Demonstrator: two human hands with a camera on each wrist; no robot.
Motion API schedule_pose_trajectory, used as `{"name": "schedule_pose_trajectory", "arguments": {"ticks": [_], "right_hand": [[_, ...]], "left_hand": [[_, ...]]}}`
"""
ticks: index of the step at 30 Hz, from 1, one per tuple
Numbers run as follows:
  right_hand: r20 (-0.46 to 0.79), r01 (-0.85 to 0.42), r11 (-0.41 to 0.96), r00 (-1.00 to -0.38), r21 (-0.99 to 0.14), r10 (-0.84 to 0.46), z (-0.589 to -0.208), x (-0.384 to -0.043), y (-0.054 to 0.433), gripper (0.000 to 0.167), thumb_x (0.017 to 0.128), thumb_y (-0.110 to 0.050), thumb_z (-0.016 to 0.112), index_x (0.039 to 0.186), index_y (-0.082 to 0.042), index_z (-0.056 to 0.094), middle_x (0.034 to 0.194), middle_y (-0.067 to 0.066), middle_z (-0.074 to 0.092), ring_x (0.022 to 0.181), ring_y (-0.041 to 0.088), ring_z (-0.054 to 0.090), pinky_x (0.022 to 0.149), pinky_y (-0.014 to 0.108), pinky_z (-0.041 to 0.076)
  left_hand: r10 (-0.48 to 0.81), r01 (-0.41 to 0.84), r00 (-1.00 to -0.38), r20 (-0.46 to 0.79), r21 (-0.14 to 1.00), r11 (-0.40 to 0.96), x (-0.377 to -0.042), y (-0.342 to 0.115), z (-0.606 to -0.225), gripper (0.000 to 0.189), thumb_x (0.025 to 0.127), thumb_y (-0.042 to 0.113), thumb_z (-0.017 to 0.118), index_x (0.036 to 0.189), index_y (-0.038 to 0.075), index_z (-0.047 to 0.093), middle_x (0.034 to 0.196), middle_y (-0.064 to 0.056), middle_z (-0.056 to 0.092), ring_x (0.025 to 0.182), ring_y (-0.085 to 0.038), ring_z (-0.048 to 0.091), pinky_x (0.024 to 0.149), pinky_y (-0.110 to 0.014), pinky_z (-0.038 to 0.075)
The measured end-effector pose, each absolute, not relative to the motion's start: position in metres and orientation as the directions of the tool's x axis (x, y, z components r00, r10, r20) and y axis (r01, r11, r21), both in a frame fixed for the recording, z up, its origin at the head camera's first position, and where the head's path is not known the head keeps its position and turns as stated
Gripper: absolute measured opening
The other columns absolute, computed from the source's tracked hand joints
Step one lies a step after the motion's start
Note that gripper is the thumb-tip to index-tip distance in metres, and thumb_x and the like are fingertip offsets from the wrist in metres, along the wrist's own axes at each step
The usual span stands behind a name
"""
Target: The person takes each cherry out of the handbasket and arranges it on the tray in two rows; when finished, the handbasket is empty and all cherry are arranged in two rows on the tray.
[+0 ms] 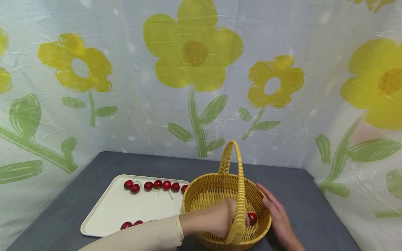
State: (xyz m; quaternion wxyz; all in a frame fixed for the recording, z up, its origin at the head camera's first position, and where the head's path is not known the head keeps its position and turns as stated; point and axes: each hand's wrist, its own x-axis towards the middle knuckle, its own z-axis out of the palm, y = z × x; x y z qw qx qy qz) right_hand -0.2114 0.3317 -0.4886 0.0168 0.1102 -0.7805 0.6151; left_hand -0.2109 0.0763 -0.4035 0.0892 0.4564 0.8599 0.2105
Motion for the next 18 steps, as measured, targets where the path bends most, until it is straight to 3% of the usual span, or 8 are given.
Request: {"name": "schedule_pose_trajectory", "arguments": {"ticks": [3,8,14,18], "right_hand": [[0.161,-0.192,0.216,-0.975,-0.957,-0.154,-0.488,-0.211,0.331,0.054,0.123,-0.032,0.031,0.173,-0.012,0.032,0.154,-0.029,0.052,0.133,-0.010,0.058,0.100,0.015,0.055],[0.152,-0.183,0.226,-0.977,-0.957,-0.148,-0.488,-0.211,0.331,0.055,0.123,-0.032,0.031,0.173,-0.013,0.033,0.154,-0.029,0.051,0.132,-0.010,0.058,0.099,0.017,0.056],[0.146,-0.178,0.222,-0.977,-0.959,-0.153,-0.488,-0.211,0.331,0.055,0.123,-0.034,0.031,0.174,-0.014,0.032,0.156,-0.025,0.049,0.134,-0.012,0.056,0.101,0.015,0.055],[0.153,-0.186,0.209,-0.974,-0.960,-0.166,-0.488,-0.212,0.332,0.055,0.123,-0.033,0.031,0.174,-0.013,0.031,0.157,-0.025,0.048,0.135,-0.012,0.055,0.102,0.015,0.054]], "left_hand": [[0.834,0.762,-0.541,0.110,0.483,0.431,-0.211,0.070,-0.403,0.016,0.092,0.003,0.078,0.085,0.018,0.076,0.072,0.016,0.062,0.063,0.007,0.048,0.057,-0.007,0.042],[0.845,0.782,-0.505,0.179,0.508,0.360,-0.214,0.059,-0.401,0.014,0.095,0.002,0.076,0.096,0.016,0.079,0.079,0.015,0.065,0.069,0.009,0.050,0.064,-0.005,0.042],[0.806,0.701,-0.570,0.162,0.607,0.374,-0.211,0.043,-0.394,0.027,0.098,0.002,0.076,0.123,0.012,0.081,0.103,0.008,0.080,0.086,0.013,0.064,0.078,-0.005,0.050],[0.777,0.658,-0.607,0.165,0.652,0.377,-0.209,0.026,-0.390,0.030,0.099,0.003,0.076,0.126,0.015,0.080,0.107,0.011,0.080,0.090,0.012,0.065,0.080,-0.009,0.053]]}}
